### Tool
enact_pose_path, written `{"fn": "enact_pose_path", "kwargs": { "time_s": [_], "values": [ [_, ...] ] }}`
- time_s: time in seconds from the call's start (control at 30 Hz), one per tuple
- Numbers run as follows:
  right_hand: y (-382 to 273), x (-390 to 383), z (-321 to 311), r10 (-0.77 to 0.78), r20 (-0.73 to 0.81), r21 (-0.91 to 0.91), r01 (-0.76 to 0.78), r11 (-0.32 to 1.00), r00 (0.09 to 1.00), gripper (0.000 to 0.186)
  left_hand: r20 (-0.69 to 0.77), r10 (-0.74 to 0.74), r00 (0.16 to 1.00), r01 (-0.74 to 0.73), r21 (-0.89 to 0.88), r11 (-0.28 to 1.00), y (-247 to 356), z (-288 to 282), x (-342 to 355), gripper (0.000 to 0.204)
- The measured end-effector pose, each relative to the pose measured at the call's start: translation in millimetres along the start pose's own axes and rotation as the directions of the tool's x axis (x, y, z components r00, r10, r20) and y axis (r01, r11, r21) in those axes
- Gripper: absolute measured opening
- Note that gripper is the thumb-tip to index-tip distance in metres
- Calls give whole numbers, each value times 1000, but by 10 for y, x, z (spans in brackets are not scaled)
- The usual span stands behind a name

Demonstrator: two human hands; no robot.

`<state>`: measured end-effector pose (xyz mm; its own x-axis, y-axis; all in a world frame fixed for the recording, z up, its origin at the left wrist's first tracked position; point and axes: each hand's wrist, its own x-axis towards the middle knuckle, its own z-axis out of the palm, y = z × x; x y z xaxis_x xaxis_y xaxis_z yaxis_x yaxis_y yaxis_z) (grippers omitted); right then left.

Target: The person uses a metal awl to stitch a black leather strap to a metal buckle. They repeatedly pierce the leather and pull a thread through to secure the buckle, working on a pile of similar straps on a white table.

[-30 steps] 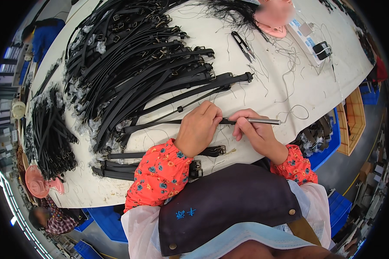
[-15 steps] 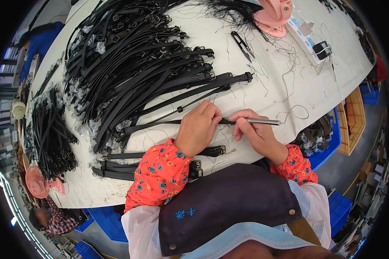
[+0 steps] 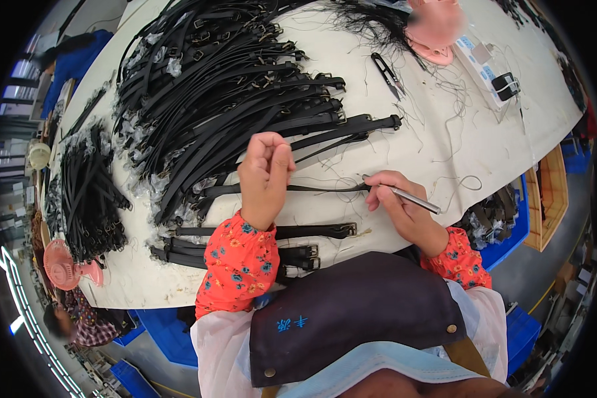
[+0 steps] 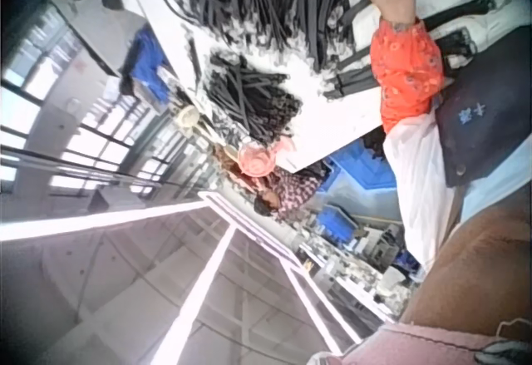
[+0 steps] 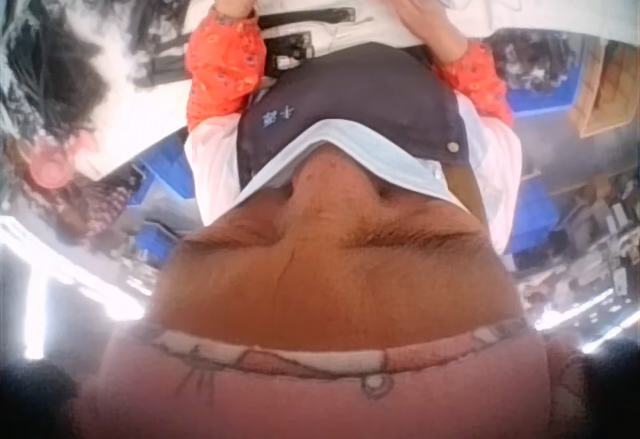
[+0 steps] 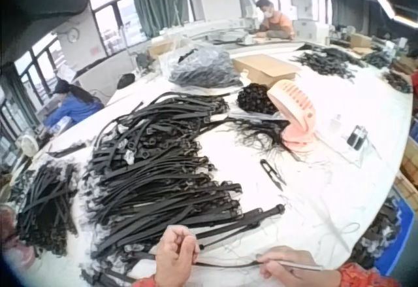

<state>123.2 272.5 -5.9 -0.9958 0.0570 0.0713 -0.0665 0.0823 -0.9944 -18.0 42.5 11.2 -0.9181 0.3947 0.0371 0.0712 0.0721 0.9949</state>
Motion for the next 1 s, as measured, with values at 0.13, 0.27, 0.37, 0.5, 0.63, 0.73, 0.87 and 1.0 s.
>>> {"fn": "enact_pose_path", "kwargs": {
  "time_s": [0.13, 0.27, 0.37, 0.5, 0.63, 0.73, 0.87, 1.0],
  "values": [
    [18, -12, -21, -11, 7, -33, 11, 999, 1000, 24, -59, 351, 935, -260, 560, 787, 81, -265, 46, 11],
    [-21, 9, -26, -17, 10, -27, 17, 999, 1000, 25, 355, 299, 886, -461, 605, 649, 98, -208, -98, 27],
    [-23, 7, -27, -34, -10, 8, 34, 999, 999, 26, 550, 149, 822, -452, 468, 760, 52, -98, -200, 19],
    [-21, -10, -38, -78, -51, 16, 79, 997, 996, 27, 683, -180, 708, -155, 399, 904, 85, -102, -164, 12],
    [-20, 17, -74, -126, -83, -25, 125, 992, 989, 28, 708, -50, 704, -417, 470, 778, 190, -39, -125, 12],
    [-24, 6, -104, -128, -96, -29, 126, 992, 987, 28, 532, 193, 824, -514, 561, 649, 246, 208, -92, 13],
    [-20, -18, -131, -131, -102, -6, 131, 991, 986, 28, 374, 340, 863, -500, 532, 684, 0, 445, 106, 19],
    [13, -47, -170, -133, -105, 69, 141, 988, 985, 29, 468, 66, 881, -304, 454, 838, -71, 392, 32, 25]
  ]
}}
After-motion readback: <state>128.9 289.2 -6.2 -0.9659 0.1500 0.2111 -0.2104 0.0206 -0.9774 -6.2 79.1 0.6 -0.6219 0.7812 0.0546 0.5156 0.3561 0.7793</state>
